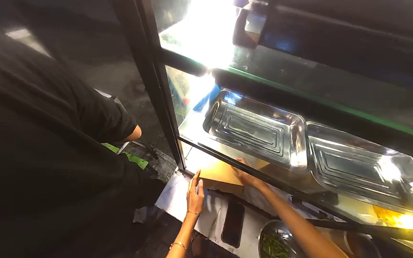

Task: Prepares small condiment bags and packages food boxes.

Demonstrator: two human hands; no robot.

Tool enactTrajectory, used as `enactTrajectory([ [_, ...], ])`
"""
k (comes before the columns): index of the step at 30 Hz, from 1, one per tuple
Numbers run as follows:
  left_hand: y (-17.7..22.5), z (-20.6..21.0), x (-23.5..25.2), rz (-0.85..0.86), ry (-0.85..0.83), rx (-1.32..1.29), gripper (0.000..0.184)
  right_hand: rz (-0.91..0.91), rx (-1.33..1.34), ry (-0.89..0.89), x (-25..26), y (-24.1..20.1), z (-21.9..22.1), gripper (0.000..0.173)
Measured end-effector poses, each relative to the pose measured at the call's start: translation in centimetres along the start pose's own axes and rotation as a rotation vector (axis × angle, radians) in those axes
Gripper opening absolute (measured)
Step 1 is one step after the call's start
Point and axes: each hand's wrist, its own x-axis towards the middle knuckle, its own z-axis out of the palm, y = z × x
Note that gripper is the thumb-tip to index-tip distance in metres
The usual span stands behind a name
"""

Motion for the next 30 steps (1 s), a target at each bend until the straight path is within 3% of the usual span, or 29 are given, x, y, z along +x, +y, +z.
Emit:
enactTrajectory([
  [2, 1.8, 1.2, -0.3, -0.233, 0.103, -0.159, 0.076, 0.03, 0.052, -0.001, -0.8, -1.4, 0.9, 0.079],
  [4, 3.2, 2.4, -0.2, -0.533, 0.161, -0.269, 0.103, -0.007, 0.062, 0.051, -1.1, -1.2, 1.7, 0.081],
  [7, 3.5, 4.9, 0.2, -0.782, 0.186, -0.457, 0.115, -0.041, -0.001, 0.076, -1.4, -0.8, 2.3, 0.083],
  [14, 2.5, 5.2, -0.2, -0.783, 0.294, -0.601, 0.107, -0.092, -0.046, 0.227, -1.6, 0.2, 4.6, 0.085],
  [19, 5.3, 7.5, -0.2, -0.932, 0.217, -0.788, 0.078, -0.069, 0.192, 0.32, -3.0, 0.4, 6.5, 0.089],
  [25, 3.7, 10.0, 0.5, -0.955, 0.212, -0.692, 0.096, -0.031, 0.345, 0.393, -3.0, 1.0, 8.0, 0.083],
  [28, 3.8, 10.1, 0.6, -0.958, 0.26, -0.739, 0.096, 0.09, 0.607, 0.432, -3.5, 0.3, 7.5, 0.084],
  [30, 4.5, 8.8, 0.8, -0.98, 0.23, -0.763, 0.092, 0.151, 0.866, 0.507, -4.3, -0.2, 7.7, 0.075],
])
